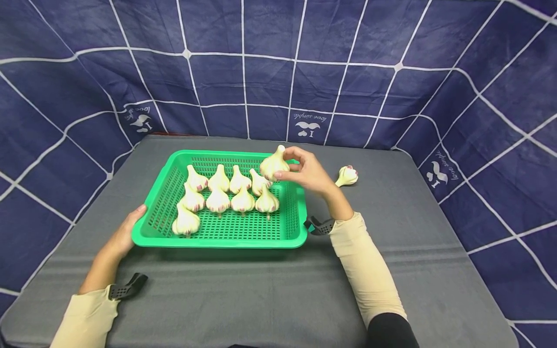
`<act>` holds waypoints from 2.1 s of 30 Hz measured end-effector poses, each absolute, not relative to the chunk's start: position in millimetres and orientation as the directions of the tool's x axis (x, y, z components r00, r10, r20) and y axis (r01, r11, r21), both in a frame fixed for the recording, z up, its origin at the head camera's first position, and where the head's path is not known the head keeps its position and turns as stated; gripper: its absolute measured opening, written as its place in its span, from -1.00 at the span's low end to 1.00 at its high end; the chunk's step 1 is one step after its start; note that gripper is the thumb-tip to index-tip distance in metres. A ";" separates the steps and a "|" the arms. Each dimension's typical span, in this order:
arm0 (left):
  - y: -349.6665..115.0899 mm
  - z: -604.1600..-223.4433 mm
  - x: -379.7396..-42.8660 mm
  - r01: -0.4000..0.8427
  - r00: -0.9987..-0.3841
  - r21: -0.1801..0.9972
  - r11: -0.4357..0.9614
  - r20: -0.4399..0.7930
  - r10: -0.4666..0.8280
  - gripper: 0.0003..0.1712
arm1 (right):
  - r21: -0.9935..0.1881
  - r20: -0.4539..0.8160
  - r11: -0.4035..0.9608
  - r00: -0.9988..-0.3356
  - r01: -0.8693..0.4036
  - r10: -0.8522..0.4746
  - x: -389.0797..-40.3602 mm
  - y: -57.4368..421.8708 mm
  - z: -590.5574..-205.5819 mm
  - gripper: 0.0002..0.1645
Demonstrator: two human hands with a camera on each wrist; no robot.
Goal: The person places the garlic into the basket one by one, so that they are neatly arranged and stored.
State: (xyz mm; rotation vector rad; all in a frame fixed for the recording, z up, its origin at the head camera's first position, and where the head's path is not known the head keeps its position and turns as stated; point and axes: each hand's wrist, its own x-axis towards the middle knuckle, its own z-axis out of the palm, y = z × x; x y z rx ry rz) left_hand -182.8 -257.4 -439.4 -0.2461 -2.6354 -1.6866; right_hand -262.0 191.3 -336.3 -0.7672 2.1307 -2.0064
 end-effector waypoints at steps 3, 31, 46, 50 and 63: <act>-257.9 -439.1 -182.5 0.120 -0.989 0.897 0.426 0.073 0.126 -0.33 | -0.948 0.262 0.052 -0.862 -0.314 -0.433 -262.7 186.1 -332.8 -0.56; -257.6 -438.6 -183.6 0.147 -0.985 0.901 0.408 0.094 0.146 -0.30 | -0.906 0.192 0.198 -0.781 -0.373 -0.594 -275.0 123.0 -322.4 -0.65; -256.9 -437.8 -182.8 0.156 -0.982 0.912 0.379 0.101 0.161 -0.29 | -0.874 0.132 0.246 -0.693 -0.418 -0.709 -274.0 76.6 -328.6 -0.64; -256.2 -437.2 -182.9 0.159 -0.982 0.912 0.379 0.105 0.158 -0.30 | -0.831 0.109 0.301 -0.669 -0.467 -0.736 -273.4 66.9 -331.2 -0.60; -257.7 -439.3 -181.9 0.109 -0.991 0.904 0.413 0.063 0.122 -0.33 | -0.777 -0.048 0.418 -0.618 -0.470 -0.784 -269.6 55.2 -344.9 -0.61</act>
